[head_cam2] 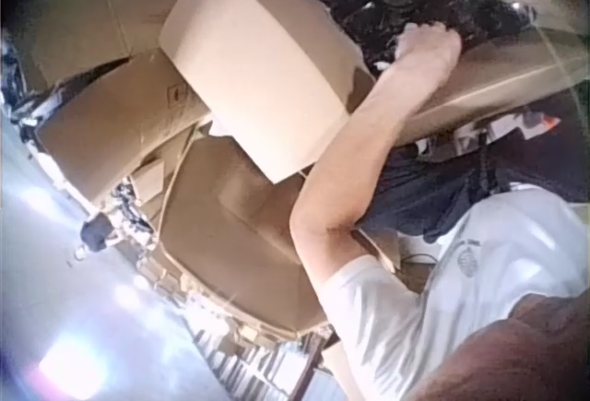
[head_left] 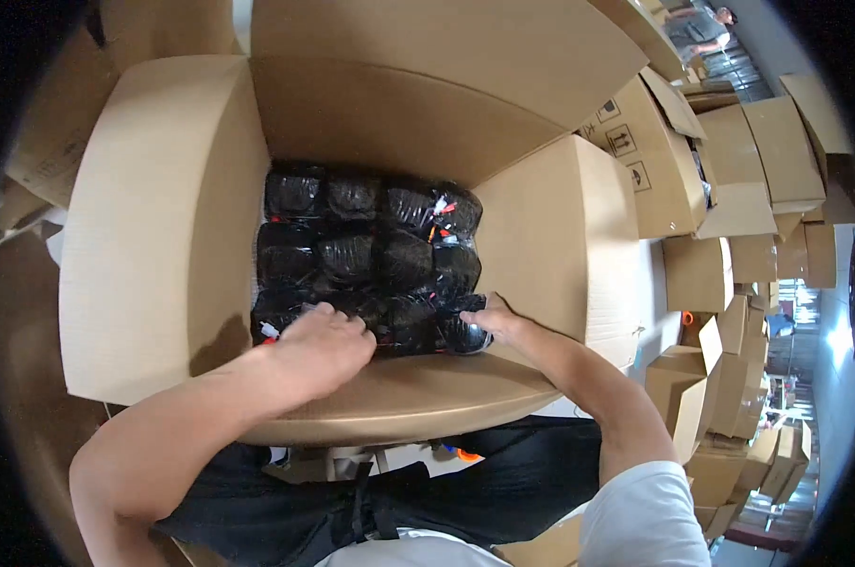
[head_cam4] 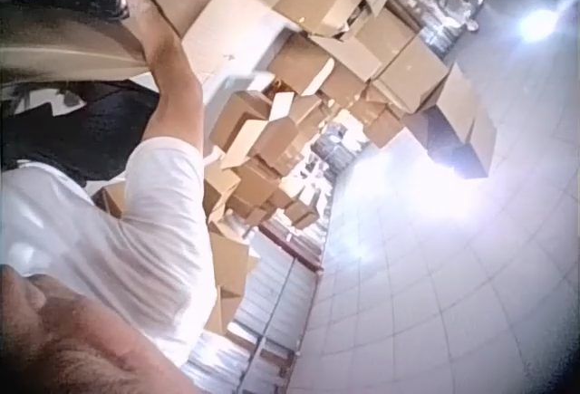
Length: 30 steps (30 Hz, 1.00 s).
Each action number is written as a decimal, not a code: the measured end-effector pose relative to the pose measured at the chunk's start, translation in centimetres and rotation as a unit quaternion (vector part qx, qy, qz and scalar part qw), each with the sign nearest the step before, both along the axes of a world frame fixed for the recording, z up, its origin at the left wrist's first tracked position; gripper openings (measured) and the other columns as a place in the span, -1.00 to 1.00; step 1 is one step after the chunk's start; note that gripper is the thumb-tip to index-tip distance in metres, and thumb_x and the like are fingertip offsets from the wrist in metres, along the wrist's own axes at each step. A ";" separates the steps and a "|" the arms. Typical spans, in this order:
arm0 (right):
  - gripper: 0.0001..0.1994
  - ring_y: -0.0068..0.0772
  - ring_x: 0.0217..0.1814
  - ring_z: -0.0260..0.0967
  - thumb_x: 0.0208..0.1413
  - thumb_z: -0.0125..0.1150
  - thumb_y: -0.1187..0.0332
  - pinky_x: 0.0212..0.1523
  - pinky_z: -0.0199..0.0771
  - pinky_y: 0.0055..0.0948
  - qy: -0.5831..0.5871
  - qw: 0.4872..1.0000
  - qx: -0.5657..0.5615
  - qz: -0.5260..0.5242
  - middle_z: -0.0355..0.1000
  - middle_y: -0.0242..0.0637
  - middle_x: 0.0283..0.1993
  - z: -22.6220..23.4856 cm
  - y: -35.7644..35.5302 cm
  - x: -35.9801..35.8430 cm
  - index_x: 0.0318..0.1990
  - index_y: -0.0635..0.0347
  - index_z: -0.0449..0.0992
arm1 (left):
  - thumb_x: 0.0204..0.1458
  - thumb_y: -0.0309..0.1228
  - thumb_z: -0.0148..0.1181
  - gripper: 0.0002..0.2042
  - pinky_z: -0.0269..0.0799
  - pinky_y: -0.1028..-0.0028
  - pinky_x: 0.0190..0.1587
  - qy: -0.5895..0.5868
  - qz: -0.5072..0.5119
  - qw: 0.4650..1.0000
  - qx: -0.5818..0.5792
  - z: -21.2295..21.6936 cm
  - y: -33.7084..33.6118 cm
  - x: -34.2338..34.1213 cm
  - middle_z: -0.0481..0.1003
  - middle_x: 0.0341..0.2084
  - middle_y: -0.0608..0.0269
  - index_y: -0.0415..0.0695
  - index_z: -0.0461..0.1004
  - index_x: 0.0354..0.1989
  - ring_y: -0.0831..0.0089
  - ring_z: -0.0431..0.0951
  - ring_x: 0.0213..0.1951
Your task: The person packs electronic light components into a cardboard box layer by layer, placing sheets of bubble wrap between the layers, and then lifts and moves the box.
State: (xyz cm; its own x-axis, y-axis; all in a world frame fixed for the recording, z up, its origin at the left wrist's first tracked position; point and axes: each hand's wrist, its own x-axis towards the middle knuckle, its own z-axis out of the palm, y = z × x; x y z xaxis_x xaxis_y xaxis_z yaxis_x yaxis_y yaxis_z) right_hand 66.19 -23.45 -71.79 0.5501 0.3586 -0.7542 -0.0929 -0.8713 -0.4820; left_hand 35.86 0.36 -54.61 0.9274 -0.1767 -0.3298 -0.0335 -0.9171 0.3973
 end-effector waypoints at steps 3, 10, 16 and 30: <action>-0.39 -0.09 0.21 0.35 -0.04 0.48 0.31 0.18 0.37 -0.15 -0.006 0.995 0.022 0.101 0.38 0.02 0.17 1.3 -0.3 -0.1 0.12 0.47 0.38 | 0.03 -0.48 0.15 -0.81 0.34 0.23 0.04 -0.007 0.024 1.000 -0.012 1.6 2.0 -1.2 0.51 -0.29 0.12 -0.18 0.46 -0.17 0.17 0.52 -0.08; -0.14 0.04 0.33 0.15 -0.17 0.50 -0.05 0.27 0.21 -0.09 -0.273 0.729 -0.255 0.573 0.25 0.07 0.25 6.1 4.0 -4.2 0.14 0.50 0.33 | 0.08 -0.33 0.22 -0.73 0.34 0.19 0.06 -0.025 0.045 0.999 0.005 3.6 2.3 -3.0 0.50 -0.27 0.06 -0.19 0.45 -0.11 0.12 0.53 -0.08; 0.03 0.31 0.45 -0.07 -0.11 0.48 -0.01 0.41 0.05 0.05 -0.270 0.785 -0.158 0.534 -0.02 0.32 0.37 3.2 0.6 -5.3 0.31 0.55 0.00 | 0.09 -0.27 0.23 -0.68 0.38 0.14 0.05 0.055 0.044 0.994 -0.084 0.7 0.8 -1.6 0.50 -0.20 -0.02 -0.25 0.46 -0.11 0.06 0.54 -0.05; 0.12 0.40 0.51 -0.18 -0.12 0.52 0.12 0.44 0.03 0.07 -0.272 0.776 -0.195 0.534 -0.20 0.41 0.45 1.4 -0.1 -6.1 0.42 0.43 -0.19 | 0.23 -0.28 -0.11 -0.36 -0.08 -0.31 0.32 -0.019 -0.005 0.996 0.084 -19.0 -6.4 5.1 -0.17 0.48 -0.12 0.09 -0.09 0.50 -0.22 0.05 0.39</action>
State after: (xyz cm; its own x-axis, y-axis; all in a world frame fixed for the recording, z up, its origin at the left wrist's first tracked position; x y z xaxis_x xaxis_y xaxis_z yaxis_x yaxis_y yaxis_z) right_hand 60.06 -23.51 -70.40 0.3713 0.6323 -0.6800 0.9079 -0.4007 0.1231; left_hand 40.99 -6.02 -73.62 0.9381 -0.1312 -0.3205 -0.0546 -0.9699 0.2373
